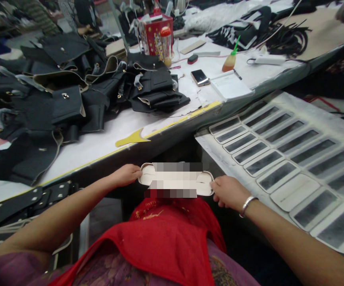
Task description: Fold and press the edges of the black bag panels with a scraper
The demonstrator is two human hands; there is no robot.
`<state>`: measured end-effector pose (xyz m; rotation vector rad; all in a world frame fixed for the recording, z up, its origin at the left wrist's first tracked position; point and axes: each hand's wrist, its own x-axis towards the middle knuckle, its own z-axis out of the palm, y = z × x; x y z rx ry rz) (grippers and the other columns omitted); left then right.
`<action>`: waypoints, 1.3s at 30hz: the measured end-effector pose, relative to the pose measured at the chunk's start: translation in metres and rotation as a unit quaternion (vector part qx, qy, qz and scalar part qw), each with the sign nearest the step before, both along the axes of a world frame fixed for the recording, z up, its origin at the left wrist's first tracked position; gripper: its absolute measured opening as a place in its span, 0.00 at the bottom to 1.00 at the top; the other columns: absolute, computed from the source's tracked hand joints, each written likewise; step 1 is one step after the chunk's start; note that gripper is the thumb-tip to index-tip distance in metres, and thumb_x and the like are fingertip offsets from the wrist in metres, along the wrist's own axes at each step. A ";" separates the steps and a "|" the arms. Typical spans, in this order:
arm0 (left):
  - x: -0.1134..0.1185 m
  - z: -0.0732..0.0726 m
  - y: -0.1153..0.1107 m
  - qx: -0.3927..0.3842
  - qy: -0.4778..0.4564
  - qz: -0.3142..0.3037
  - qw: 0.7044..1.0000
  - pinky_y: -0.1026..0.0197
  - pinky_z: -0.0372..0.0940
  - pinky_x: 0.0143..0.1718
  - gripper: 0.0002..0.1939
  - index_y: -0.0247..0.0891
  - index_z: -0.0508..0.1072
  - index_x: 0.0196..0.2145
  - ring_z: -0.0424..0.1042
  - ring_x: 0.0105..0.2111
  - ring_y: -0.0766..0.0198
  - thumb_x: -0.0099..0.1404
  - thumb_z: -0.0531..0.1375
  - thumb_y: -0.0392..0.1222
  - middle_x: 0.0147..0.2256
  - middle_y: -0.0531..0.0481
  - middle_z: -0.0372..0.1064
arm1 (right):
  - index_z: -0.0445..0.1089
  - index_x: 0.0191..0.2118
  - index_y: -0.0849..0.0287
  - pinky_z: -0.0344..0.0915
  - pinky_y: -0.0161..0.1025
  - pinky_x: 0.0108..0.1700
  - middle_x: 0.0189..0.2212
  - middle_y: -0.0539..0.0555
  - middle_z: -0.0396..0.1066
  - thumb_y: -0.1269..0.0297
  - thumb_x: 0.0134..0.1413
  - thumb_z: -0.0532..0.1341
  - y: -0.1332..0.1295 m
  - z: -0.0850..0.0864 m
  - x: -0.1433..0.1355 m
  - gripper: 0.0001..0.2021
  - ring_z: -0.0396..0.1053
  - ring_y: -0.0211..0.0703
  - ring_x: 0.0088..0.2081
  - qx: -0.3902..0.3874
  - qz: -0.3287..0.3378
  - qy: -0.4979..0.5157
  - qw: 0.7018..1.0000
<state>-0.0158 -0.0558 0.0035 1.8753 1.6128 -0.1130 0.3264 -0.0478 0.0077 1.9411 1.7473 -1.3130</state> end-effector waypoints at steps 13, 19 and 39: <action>-0.028 -0.041 0.003 -0.242 -0.322 0.152 0.903 0.69 0.46 0.14 0.24 0.35 0.62 0.22 0.53 0.12 0.74 0.55 0.55 0.62 0.15 0.56 0.58 | 0.60 0.26 0.62 0.60 0.29 0.15 0.21 0.55 0.70 0.66 0.59 0.46 0.002 0.000 -0.004 0.13 0.64 0.33 0.15 -0.038 -0.064 0.027 0.997; -0.024 -0.029 0.013 -0.199 -0.205 0.110 0.952 0.67 0.41 0.14 0.27 0.36 0.60 0.18 0.47 0.13 0.74 0.51 0.55 0.66 0.12 0.58 0.50 | 0.62 0.25 0.62 0.58 0.28 0.15 0.21 0.54 0.72 0.64 0.58 0.46 0.004 0.006 -0.005 0.15 0.65 0.32 0.15 -0.013 0.005 -0.016 1.000; 0.142 -0.019 -0.007 0.162 -0.075 -0.380 0.908 0.58 0.64 0.38 0.34 0.42 0.55 0.58 0.70 0.42 0.53 0.56 0.57 0.53 0.61 0.41 0.47 | 0.62 0.23 0.62 0.59 0.28 0.17 0.18 0.51 0.69 0.60 0.55 0.52 0.004 -0.005 0.012 0.14 0.65 0.33 0.15 -0.010 -0.025 0.071 0.997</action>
